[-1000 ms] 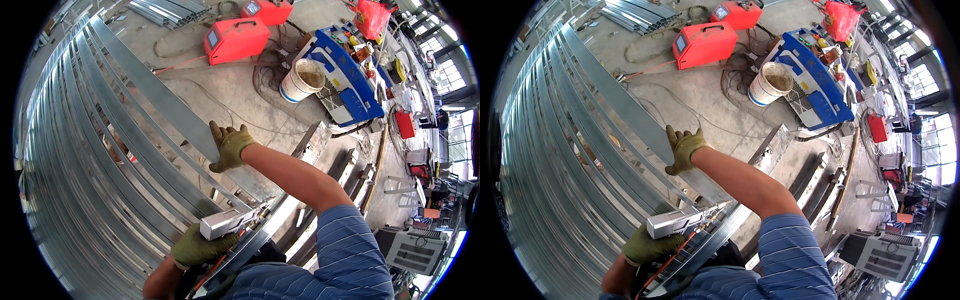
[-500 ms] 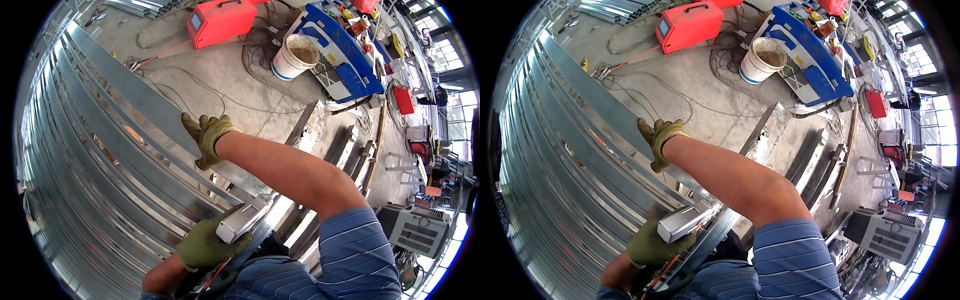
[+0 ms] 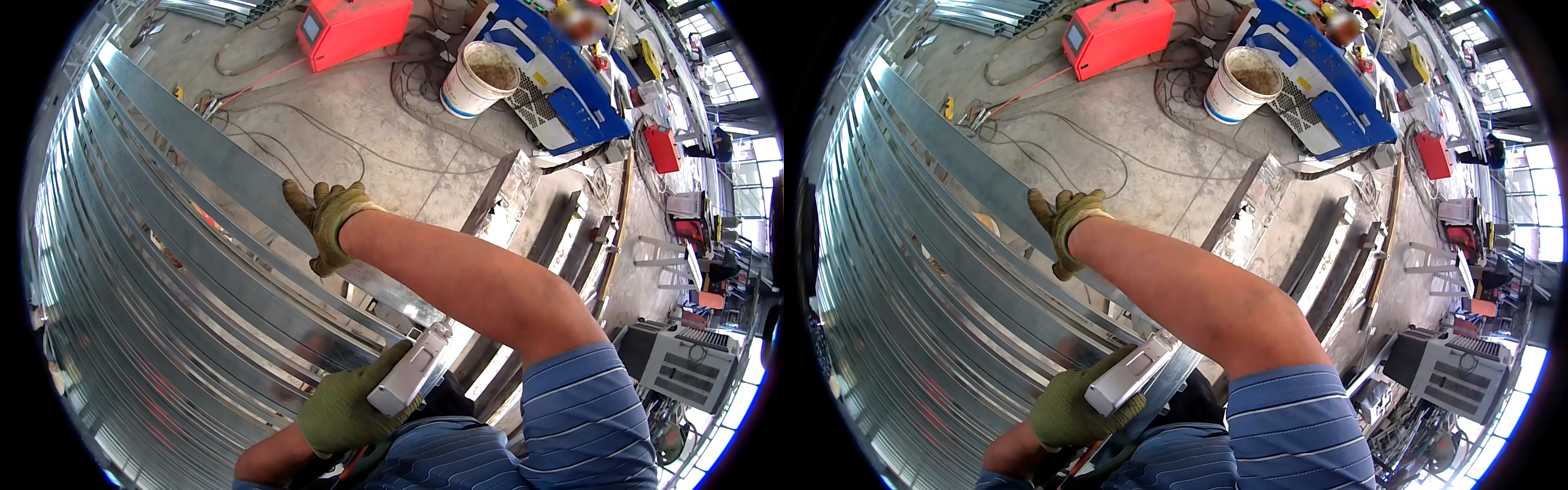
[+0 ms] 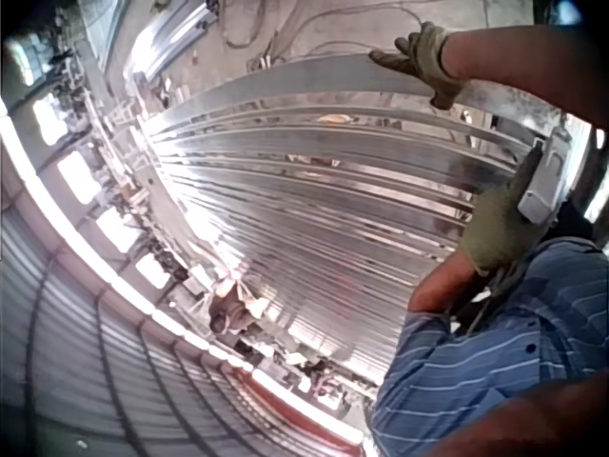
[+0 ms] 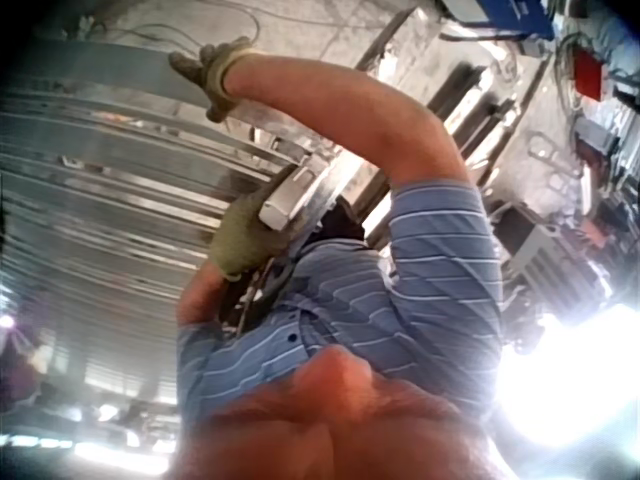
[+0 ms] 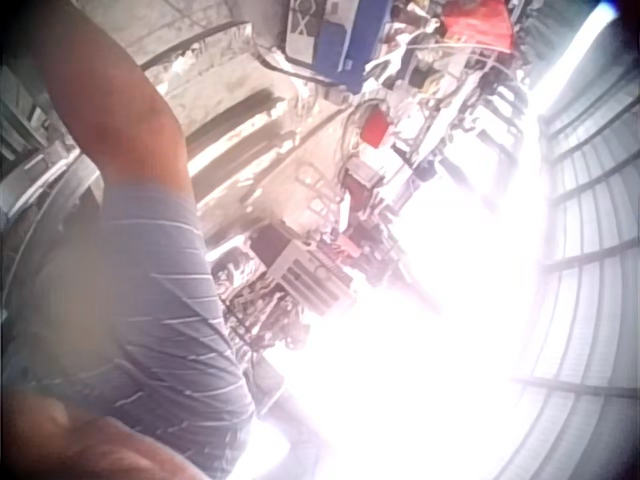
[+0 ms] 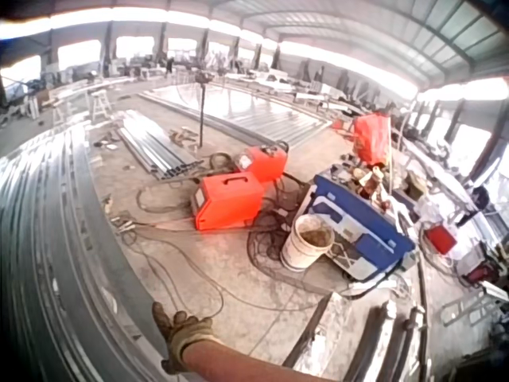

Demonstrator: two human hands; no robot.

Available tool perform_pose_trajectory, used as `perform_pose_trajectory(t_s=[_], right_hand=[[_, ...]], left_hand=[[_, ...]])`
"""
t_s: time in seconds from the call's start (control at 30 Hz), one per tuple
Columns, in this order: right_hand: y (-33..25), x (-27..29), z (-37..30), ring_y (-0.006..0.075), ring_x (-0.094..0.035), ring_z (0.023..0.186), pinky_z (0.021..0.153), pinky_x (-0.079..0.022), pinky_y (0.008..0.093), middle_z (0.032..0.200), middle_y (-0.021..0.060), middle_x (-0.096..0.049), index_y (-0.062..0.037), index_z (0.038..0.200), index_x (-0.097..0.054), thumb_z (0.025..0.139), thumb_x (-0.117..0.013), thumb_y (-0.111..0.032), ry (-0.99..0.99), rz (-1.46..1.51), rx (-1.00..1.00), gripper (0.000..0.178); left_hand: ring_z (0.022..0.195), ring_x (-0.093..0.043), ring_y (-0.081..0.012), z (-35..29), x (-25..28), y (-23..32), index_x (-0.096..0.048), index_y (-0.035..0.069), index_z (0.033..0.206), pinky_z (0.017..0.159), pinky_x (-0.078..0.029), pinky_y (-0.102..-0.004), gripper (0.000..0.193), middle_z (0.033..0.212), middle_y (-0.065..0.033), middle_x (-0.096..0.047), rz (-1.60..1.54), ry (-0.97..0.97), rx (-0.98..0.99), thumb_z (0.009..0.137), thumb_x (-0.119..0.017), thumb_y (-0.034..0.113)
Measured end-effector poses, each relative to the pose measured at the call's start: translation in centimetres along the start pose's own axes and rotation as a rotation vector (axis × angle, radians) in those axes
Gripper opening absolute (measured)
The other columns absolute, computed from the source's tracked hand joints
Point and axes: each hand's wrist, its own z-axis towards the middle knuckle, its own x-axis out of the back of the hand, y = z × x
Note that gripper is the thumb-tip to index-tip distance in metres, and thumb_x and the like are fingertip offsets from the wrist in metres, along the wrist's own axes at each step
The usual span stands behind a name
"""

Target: The person uses a handheld welding tool to join metal bars on a large metal frame structure. They move along the frame, applying welds at various joints while wearing protective gloves. The person briefly removes their gloves to adjust the welding tool before resuming the welding process.

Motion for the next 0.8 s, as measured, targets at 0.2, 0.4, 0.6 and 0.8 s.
perform_pose_trajectory(t_s=[0.2,0.4,0.6,0.8], right_hand=[[0.0,0.1,0.0,0.0406,-0.062,0.137,0.110,-0.050,0.0560,0.161,0.0270,-0.049,-0.0084,0.179,0.007,0.089,-0.079,-0.057,-0.023,0.000,0.001,0.133],[0.0,0.2,0.1,0.0412,-0.057,0.144,0.118,-0.044,0.0628,0.164,0.0255,-0.047,-0.0098,0.179,0.010,0.088,-0.080,-0.060,-0.047,0.008,-0.004,0.137],[0.1,-0.2,0.3,0.0421,-0.059,0.142,0.115,-0.047,0.0604,0.164,0.0280,-0.047,-0.0094,0.179,0.009,0.088,-0.080,-0.059,-0.024,0.000,0.000,0.136],[0.1,-0.2,0.2,0.0422,-0.061,0.139,0.112,-0.049,0.0570,0.162,0.0300,-0.048,-0.0075,0.179,0.008,0.089,-0.080,-0.058,-0.013,-0.003,0.003,0.135]], left_hand=[[0.093,-0.082,-0.0398,0.0,-0.1,0.2,-0.042,0.019,0.170,0.080,-0.066,-0.0469,0.088,0.108,-0.0195,-0.082,-0.095,0.018,0.045,0.095,-0.084,0.039],[0.109,-0.081,-0.0349,0.3,1.0,1.3,-0.058,0.013,0.161,0.095,-0.062,-0.0413,0.072,0.123,-0.0176,-0.081,-0.132,-0.051,0.203,0.097,-0.084,0.031],[0.108,-0.081,-0.0354,0.4,1.0,1.1,-0.058,0.014,0.161,0.095,-0.062,-0.0418,0.072,0.122,-0.0175,-0.082,-0.133,-0.049,0.200,0.096,-0.085,0.030],[0.109,-0.081,-0.0348,0.5,1.2,1.3,-0.058,0.015,0.161,0.096,-0.062,-0.0416,0.073,0.123,-0.0171,-0.082,-0.157,-0.065,0.235,0.095,-0.085,0.030]])
